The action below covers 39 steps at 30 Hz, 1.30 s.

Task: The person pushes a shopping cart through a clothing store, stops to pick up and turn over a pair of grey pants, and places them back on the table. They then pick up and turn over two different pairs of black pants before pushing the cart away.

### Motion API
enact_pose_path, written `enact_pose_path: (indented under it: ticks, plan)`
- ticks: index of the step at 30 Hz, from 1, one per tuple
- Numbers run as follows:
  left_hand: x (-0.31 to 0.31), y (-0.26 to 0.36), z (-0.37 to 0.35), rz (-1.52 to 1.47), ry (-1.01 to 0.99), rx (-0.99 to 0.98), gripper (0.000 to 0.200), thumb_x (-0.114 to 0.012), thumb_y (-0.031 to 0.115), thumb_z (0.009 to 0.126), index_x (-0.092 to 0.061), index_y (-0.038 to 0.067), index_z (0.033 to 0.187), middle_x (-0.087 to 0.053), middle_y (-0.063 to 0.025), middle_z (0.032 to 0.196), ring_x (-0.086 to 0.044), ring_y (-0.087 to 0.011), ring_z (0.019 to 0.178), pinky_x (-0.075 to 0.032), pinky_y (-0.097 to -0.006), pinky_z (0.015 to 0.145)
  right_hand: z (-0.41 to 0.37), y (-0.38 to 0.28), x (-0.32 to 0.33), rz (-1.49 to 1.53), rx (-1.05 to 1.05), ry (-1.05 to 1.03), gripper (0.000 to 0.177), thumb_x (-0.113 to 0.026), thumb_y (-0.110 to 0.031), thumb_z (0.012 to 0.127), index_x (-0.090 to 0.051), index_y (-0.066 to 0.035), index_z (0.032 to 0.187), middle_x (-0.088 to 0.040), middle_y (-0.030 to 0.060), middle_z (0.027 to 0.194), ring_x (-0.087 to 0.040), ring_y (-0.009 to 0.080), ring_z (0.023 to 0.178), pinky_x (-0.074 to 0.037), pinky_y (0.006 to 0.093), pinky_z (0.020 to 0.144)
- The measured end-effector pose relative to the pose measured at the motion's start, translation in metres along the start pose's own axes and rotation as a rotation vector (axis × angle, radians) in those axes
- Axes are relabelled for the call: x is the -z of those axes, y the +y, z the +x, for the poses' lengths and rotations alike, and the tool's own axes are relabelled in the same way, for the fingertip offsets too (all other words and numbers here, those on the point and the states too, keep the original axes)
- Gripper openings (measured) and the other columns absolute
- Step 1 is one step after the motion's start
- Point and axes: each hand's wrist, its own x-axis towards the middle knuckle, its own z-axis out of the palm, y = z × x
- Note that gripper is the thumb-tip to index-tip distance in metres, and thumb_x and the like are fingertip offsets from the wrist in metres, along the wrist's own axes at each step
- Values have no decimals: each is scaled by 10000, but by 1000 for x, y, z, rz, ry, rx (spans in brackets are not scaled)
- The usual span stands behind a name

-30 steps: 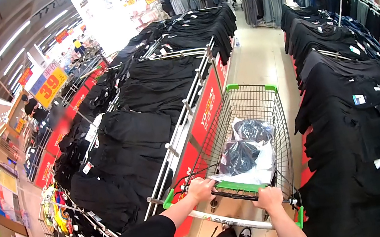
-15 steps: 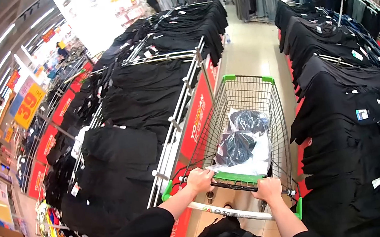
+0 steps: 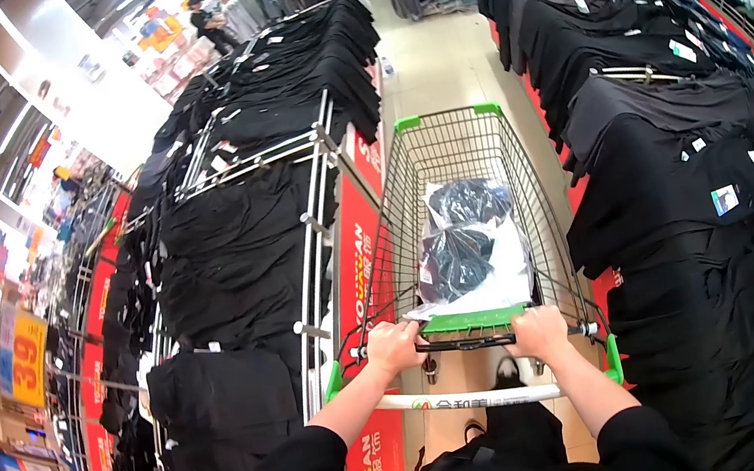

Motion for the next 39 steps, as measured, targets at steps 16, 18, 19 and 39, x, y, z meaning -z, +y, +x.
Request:
enact_pose_path:
  ticks: [16, 18, 19, 39]
  plan:
    - [-40, -90, 194, 39, 16, 27, 254, -791, 277, 606, -629, 124, 728, -641, -48, 654, -658, -268, 598, -535, -392, 634, 204, 93, 13, 48, -38, -202, 421, -747, -511, 715, -722, -94, 660, -676, 132, 625, -693, 317, 611, -534, 417, 613]
    - [-43, -97, 210, 41, 27, 28, 226, -775, 287, 635, -619, 131, 685, -625, -50, 629, -646, -282, 573, -532, -387, 610, 220, 101, 12, 43, -36, -212, 410, -749, -507, 710, -723, -101, 664, -682, 125, 629, -696, 310, 615, -536, 416, 613]
    - [-46, -102, 218, 45, 28, 25, 211, -759, 285, 656, -620, 129, 687, -620, -54, 617, -642, -286, 566, -530, -387, 606, 227, 106, 11, 37, -40, -220, 410, -749, -507, 710, -723, -101, 664, -682, 125, 629, -696, 310, 615, -536, 416, 613]
    - [-94, -219, 419, -22, 59, -19, 199, -725, 218, 648, -558, 110, 643, -601, -65, 598, -612, -287, 535, -508, -400, 588, 434, 196, -2, -28, -57, -156, 382, -799, -474, 652, -713, -102, 644, -674, 112, 607, -696, 298, 586, -553, 410, 575]
